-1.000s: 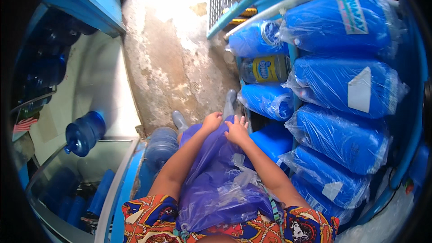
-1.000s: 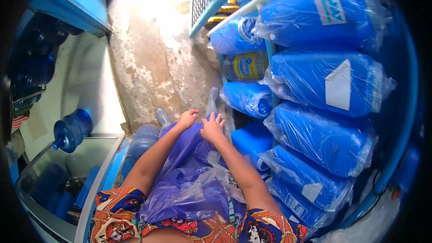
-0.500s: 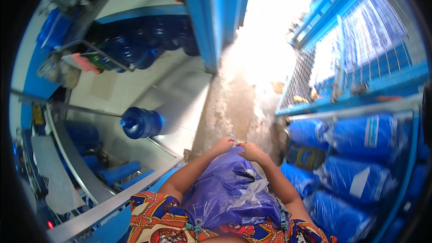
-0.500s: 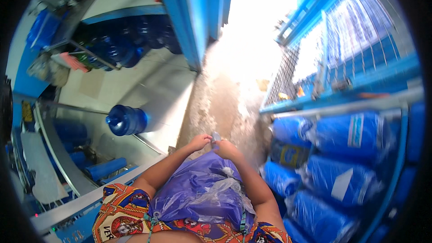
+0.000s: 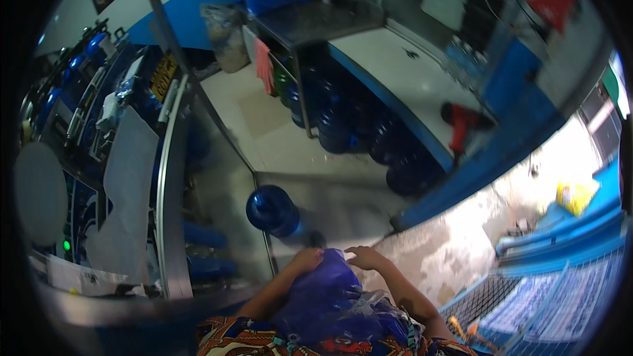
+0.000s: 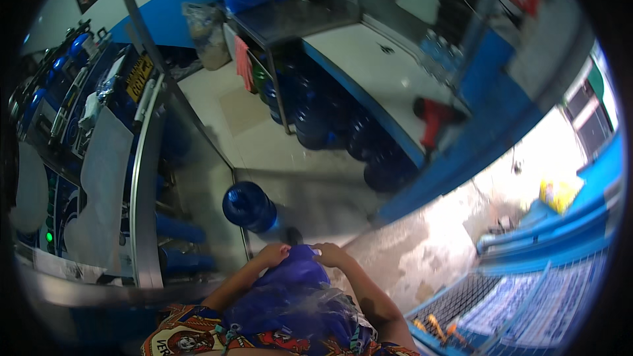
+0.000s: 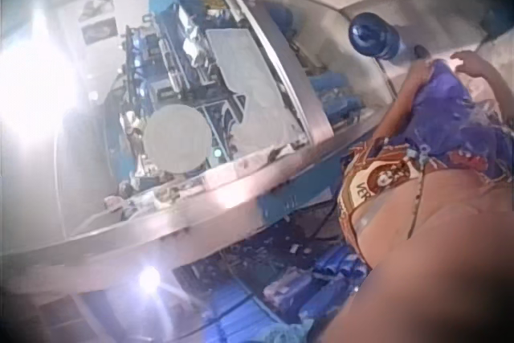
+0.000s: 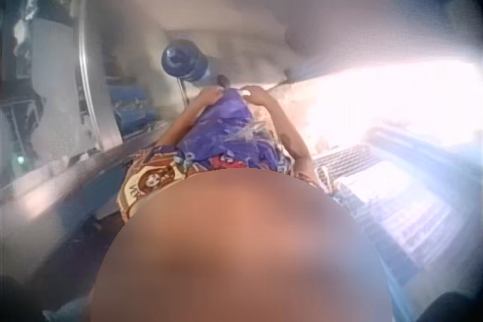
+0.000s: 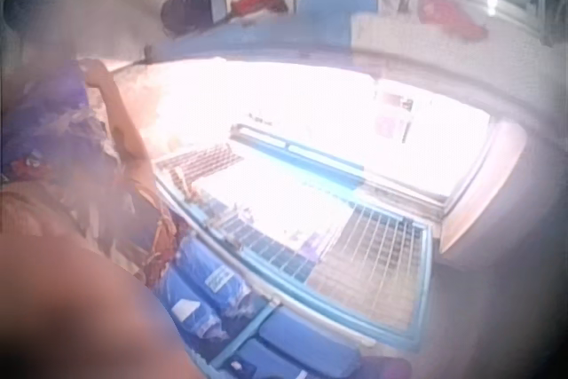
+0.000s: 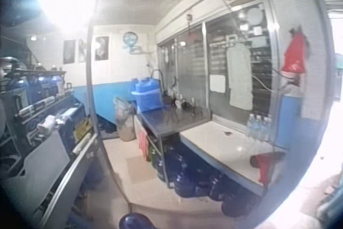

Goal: The person fills blue water containers from a tap, seals them with plastic wrap, and uses a heat gun to shrink the wrap around the containers. They then place the sealed containers on a shelf.

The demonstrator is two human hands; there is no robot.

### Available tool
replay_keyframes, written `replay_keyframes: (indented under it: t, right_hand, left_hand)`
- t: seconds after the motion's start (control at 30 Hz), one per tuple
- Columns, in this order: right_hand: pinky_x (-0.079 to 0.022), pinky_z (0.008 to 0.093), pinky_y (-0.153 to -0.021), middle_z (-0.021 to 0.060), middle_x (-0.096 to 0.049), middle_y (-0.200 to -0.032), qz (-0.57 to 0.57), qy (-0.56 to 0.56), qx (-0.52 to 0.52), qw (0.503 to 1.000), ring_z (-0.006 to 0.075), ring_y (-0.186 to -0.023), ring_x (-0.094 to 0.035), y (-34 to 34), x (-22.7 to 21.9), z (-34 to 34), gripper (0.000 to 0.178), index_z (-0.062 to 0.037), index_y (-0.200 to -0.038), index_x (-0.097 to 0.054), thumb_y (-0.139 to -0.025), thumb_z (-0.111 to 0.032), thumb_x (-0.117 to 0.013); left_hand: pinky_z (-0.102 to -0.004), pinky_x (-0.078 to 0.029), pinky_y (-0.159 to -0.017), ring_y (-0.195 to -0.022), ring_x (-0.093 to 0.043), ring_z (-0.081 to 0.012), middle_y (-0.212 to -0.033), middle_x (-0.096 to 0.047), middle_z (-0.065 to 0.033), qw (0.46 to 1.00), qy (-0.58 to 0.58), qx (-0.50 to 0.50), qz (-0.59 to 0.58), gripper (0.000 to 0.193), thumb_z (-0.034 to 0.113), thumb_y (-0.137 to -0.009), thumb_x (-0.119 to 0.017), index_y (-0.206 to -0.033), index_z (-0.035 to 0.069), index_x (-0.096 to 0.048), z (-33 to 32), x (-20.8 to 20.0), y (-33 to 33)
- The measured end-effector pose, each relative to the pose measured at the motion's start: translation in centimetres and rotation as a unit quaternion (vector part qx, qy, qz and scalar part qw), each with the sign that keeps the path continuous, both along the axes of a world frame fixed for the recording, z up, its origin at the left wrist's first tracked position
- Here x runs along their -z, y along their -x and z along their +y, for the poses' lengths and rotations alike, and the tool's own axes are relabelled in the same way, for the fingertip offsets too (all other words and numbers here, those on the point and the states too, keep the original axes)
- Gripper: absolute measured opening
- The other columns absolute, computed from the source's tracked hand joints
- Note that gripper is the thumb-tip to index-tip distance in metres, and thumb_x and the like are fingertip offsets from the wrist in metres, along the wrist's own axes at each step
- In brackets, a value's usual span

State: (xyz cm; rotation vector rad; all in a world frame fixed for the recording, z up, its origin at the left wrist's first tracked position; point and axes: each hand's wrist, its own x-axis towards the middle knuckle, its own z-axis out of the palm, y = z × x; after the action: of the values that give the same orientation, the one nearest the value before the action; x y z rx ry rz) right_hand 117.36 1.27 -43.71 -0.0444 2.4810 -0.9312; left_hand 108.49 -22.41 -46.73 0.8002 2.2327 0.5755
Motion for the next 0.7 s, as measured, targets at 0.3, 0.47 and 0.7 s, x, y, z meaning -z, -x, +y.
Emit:
replay_keyframes:
  t: [0.3,0.47,0.7]
  right_hand:
    - [-0.044,0.0418,-0.097,0.0189,-0.059,-0.124,0.019,-0.007,-0.109,0.994,0.0367,-0.113,-0.056,26.4,-10.1,1.9,0.048,-0.0106,-0.130,-0.055,-0.086,-0.030,-0.062]
    - [-0.045,0.0398,-0.096,0.0197,-0.060,-0.122,0.054,0.036,-0.064,0.996,0.0357,-0.112,-0.057,37.0,-12.0,5.8,0.045,-0.0109,-0.128,-0.057,-0.087,-0.027,-0.064]
    - [-0.047,0.0380,-0.091,0.0186,-0.062,-0.119,0.008,0.066,-0.051,0.996,0.0339,-0.110,-0.059,53.3,-13.3,12.4,0.045,-0.0117,-0.128,-0.057,-0.085,-0.022,-0.065]
  left_hand:
    - [-0.0449,-0.048,-0.086,-0.095,-0.062,-0.0391,-0.102,-0.066,-0.0198,0.996,0.075,-0.014,0.055,0.034,0.026,-0.086,-0.054,-0.112,0.006,-0.065,-0.4,-9.5,22.2]
    - [-0.0443,-0.047,-0.091,-0.101,-0.060,-0.0389,-0.101,-0.065,-0.0232,0.993,-0.047,-0.084,0.074,0.039,0.029,-0.087,-0.055,-0.117,0.005,-0.062,3.6,-12.0,33.0]
    - [-0.0421,-0.046,-0.094,-0.106,-0.060,-0.0354,-0.115,-0.064,-0.0188,0.999,-0.008,-0.007,-0.044,0.043,0.034,-0.089,-0.056,-0.122,0.006,-0.061,6.8,-12.7,50.2]
